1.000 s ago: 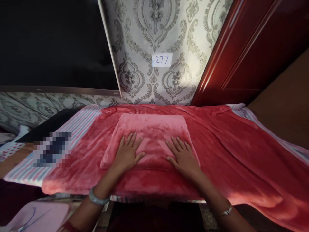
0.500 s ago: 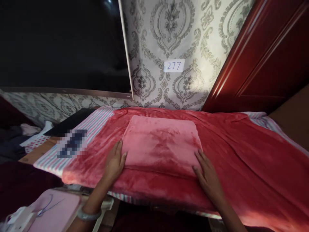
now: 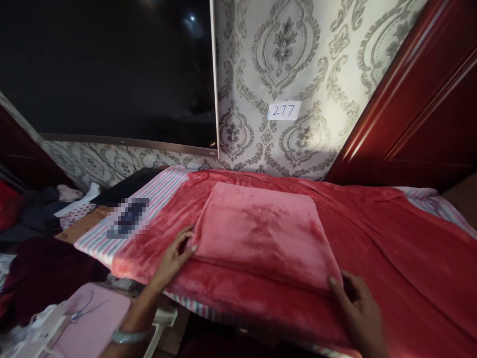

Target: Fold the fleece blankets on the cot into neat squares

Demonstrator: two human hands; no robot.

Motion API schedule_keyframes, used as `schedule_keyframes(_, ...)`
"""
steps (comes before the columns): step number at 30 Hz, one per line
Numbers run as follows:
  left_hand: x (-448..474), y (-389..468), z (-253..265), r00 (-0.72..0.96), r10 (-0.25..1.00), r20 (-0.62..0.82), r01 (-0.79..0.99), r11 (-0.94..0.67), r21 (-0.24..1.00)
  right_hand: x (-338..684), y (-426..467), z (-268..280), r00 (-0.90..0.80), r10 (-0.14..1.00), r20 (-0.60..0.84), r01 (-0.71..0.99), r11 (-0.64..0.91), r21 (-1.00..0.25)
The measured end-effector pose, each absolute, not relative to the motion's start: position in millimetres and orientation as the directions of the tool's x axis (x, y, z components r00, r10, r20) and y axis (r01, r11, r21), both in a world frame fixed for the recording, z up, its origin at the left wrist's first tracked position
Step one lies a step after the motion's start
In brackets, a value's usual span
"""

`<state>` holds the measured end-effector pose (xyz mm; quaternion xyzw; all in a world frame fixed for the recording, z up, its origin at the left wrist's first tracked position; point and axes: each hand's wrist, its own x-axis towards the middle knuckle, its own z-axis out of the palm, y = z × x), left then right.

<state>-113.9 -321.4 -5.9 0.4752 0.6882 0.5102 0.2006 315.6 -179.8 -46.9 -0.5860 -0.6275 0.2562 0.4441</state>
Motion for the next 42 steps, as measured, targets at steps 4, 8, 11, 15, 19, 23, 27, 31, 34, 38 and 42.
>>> schedule_keyframes(4, -118, -324, -1, -0.405, 0.905, 0.129, 0.462, 0.081, 0.883, 319, -179, -53, 0.044, 0.948, 0.316, 0.465, 0.261, -0.846)
schedule_keyframes(8, -122, -323, 6, -0.379, 0.921, 0.091, 0.467, 0.106, 0.878, 322, -174, -57, -0.020, 0.947, 0.322, 0.452, 0.296, -0.842)
schedule_keyframes(11, -126, -321, 12, -0.400, 0.907, 0.131, 0.501, 0.097, 0.860, 323, -171, -58, -0.063, 0.949, 0.309, 0.437, 0.304, -0.846)
schedule_keyframes(15, -132, -318, 12, -0.405, 0.889, 0.216, 0.560, 0.055, 0.827, 322, -171, -57, -0.042, 0.941, 0.335, 0.448, 0.318, -0.835)
schedule_keyframes(19, -140, -319, 9, -0.358, 0.911, 0.203, 0.587, 0.051, 0.808, 324, -172, -54, -0.091, 0.958, 0.271, 0.467, 0.282, -0.838)
schedule_keyframes(23, -152, -318, 16, -0.355, 0.911, 0.211, 0.598, 0.048, 0.800, 332, -166, -44, -0.025, 0.963, 0.269, 0.477, 0.248, -0.843)
schedule_keyframes(27, -133, -288, 34, -0.337, 0.833, 0.439, 0.774, -0.020, 0.633, 310, -142, -11, -0.084, 0.844, 0.529, 0.587, 0.471, -0.659)
schedule_keyframes(31, -77, -211, 59, 0.032, 0.938, 0.346, 0.887, -0.186, 0.423, 235, -104, 35, -0.481, 0.744, 0.464, 0.644, 0.659, -0.389)
schedule_keyframes(34, -44, -146, 72, 0.118, 0.981, 0.155, 0.943, -0.159, 0.292, 178, -74, 58, -0.580, 0.773, 0.257, 0.736, 0.633, -0.241)
schedule_keyframes(38, -35, -94, 61, 0.057, 0.994, 0.094, 0.987, -0.070, 0.141, 145, -46, 51, -0.554, 0.818, 0.155, 0.804, 0.574, -0.154)
schedule_keyframes(42, -43, -87, 27, 0.030, 0.991, 0.128, 0.992, -0.045, 0.116, 146, -34, 20, -0.543, 0.827, 0.148, 0.811, 0.562, -0.163)
